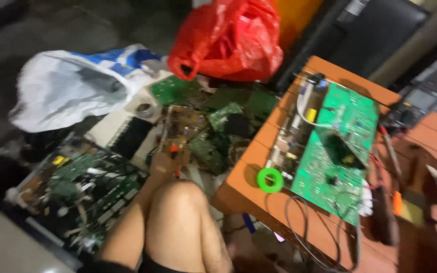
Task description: The person works on a green circuit board placed on a wooden table, using a soldering iron to apply solder to various points on the board. They also use a multimeter to test connections and handle a roll of solder wire.
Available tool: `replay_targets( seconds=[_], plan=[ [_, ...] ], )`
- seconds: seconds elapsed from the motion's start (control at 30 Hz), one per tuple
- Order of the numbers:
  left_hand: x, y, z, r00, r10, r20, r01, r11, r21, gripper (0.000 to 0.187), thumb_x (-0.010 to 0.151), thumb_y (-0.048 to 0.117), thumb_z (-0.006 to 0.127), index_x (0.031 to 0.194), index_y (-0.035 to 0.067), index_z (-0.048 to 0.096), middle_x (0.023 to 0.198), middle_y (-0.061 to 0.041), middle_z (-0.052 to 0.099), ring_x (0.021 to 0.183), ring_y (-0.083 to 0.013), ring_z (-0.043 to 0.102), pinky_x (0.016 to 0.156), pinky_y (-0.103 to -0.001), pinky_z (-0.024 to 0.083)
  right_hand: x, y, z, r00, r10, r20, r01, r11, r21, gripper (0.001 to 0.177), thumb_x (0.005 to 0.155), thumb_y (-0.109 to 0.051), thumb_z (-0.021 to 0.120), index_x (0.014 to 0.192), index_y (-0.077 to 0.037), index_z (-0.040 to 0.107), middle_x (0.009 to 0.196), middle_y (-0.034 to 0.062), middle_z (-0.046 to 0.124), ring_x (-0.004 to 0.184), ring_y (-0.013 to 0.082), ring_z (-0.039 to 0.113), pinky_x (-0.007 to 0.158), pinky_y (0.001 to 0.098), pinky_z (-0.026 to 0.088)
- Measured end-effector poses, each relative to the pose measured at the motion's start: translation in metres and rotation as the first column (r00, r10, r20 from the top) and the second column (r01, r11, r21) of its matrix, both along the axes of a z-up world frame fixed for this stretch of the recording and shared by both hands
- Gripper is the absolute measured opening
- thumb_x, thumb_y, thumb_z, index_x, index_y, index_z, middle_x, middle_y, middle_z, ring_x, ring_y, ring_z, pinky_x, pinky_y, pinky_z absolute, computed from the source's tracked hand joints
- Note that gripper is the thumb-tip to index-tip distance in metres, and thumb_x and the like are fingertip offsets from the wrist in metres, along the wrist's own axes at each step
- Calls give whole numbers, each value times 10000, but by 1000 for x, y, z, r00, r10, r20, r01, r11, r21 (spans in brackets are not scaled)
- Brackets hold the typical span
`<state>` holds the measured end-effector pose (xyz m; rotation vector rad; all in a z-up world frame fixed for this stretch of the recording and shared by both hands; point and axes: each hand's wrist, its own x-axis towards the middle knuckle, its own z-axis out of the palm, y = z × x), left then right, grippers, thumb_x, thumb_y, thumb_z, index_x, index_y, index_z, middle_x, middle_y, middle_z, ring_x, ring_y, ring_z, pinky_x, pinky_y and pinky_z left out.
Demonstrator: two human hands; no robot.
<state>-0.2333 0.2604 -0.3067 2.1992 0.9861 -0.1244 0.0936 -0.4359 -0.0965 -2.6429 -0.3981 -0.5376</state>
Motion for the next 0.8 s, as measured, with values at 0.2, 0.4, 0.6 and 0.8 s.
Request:
replay_targets(
  seconds=[0.2,0.4,0.6,0.8],
  plan=[
    [2,-11,-25,982,85,168,-96,993,62,494,867,417,737,1096,-19,701,823,-239,696,676,-395,643,612,-497,498,-20,-4,23,982,-161,104,164,986,-24,339,1271,-182,718,1127,123,755,905,232,724,658,323,614,597,425,492],
    [-2,4,-6,962,-184,201,107,933,343,545,949,618,510,1220,193,716,761,-239,698,618,-449,628,563,-534,451,-95,54,121,885,-83,458,161,978,-132,280,1114,-120,751,887,36,706,771,172,627,624,338,498,648,434,451],
    [-30,-32,170,750,-33,660,-17,998,69,239,1049,193,658,979,-29,710,692,-81,610,592,-186,455,565,-331,396,-232,151,223,835,168,524,-231,971,57,116,1097,262,734,1172,174,733,992,201,674,816,246,547,781,356,450],
    [-54,-164,305,676,-142,723,208,978,-2,181,889,169,670,901,27,781,694,-79,740,550,-171,601,539,-297,487,-309,218,211,676,644,358,-587,764,-267,414,849,47,657,1249,-62,646,958,14,654,755,171,605,610,328,477]
  ],
)
